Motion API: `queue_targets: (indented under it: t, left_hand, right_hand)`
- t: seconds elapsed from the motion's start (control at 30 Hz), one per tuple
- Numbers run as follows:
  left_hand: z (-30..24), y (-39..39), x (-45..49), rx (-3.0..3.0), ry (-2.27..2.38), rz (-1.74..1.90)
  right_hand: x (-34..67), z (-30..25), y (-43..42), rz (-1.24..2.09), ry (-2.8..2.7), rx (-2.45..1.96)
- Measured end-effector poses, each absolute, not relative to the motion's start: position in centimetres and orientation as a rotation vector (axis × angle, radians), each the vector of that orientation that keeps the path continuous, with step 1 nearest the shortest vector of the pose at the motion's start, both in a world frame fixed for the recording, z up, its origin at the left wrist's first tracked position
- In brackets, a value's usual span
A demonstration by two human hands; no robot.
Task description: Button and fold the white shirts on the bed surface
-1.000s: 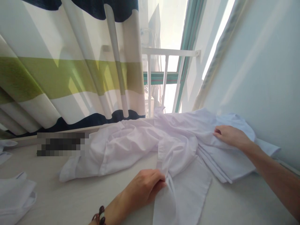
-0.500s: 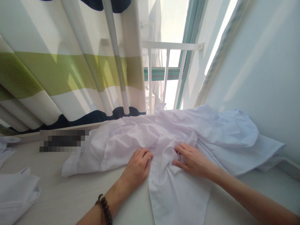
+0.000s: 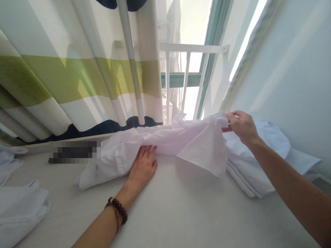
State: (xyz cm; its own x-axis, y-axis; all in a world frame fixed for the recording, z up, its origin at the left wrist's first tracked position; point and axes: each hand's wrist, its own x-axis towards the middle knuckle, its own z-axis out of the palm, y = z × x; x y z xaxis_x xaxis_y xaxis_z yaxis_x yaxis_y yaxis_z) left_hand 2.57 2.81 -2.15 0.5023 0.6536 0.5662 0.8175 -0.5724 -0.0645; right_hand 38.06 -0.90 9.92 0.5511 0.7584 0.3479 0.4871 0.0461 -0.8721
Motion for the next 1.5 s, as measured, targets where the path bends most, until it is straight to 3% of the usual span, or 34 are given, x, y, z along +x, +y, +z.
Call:
queue_targets:
  t: [0.1, 0.2, 0.3, 0.4, 0.57, 0.73, 0.97, 1.17, 1.3, 1.37, 1.5]
  left_hand:
    - [-2.5, 4.2, 2.2, -2.421, -1.336, -0.784]
    - [-2.6, 4.9, 1.8, -2.488, -1.361, -0.818]
    - [-2.2, 4.8, 1.5, -2.488, -1.357, -0.844]
    - [-1.3, 4.2, 1.0, -2.473, -1.345, -0.885]
    - [-0.3, 2.5, 0.1, -2.647, -1.089, -0.992]
    - [-0.3, 2.5, 0.5, -2.611, -0.869, -1.092]
    - [-0.5, 2.7, 1.0, -2.404, -0.941, -0.959]
    - [-0.9, 4.3, -0.3, -2.468, -1.118, -0.971]
    - [-1.1, 5.3, -1.0, -2.476, -1.230, -1.047]
    - [-1.0, 5.4, -1.0, -2.487, -1.217, -1.077]
    - [-0.8, 5.3, -0.8, -2.439, -1.097, -1.044]
  right_hand:
    - [36.6, 8.6, 0.7, 0.195, -1.156, -1.659]
    - [32.7, 6.0, -0.8, -0.031, -1.573, -1.708]
    - [27.8, 2.9, -4.2, -0.278, -1.993, -1.579]
    - [24.3, 0.2, -6.4, -0.290, -2.291, -1.396]
    - [24.8, -1.3, -4.7, -0.133, -2.316, -1.439]
    - [28.8, 2.4, -3.5, 0.011, -1.955, -1.540]
    - [31.7, 9.3, -0.8, 0.943, -1.773, -1.544]
    - [30.7, 5.0, 4.3, 0.077, -1.955, -2.073]
    - [29.5, 5.0, 4.0, -0.155, -2.054, -1.908]
    - [29.0, 6.3, 2.9, -0.196, -2.161, -1.755]
    - [27.5, 7.1, 1.0, 0.155, -2.497, -1.626]
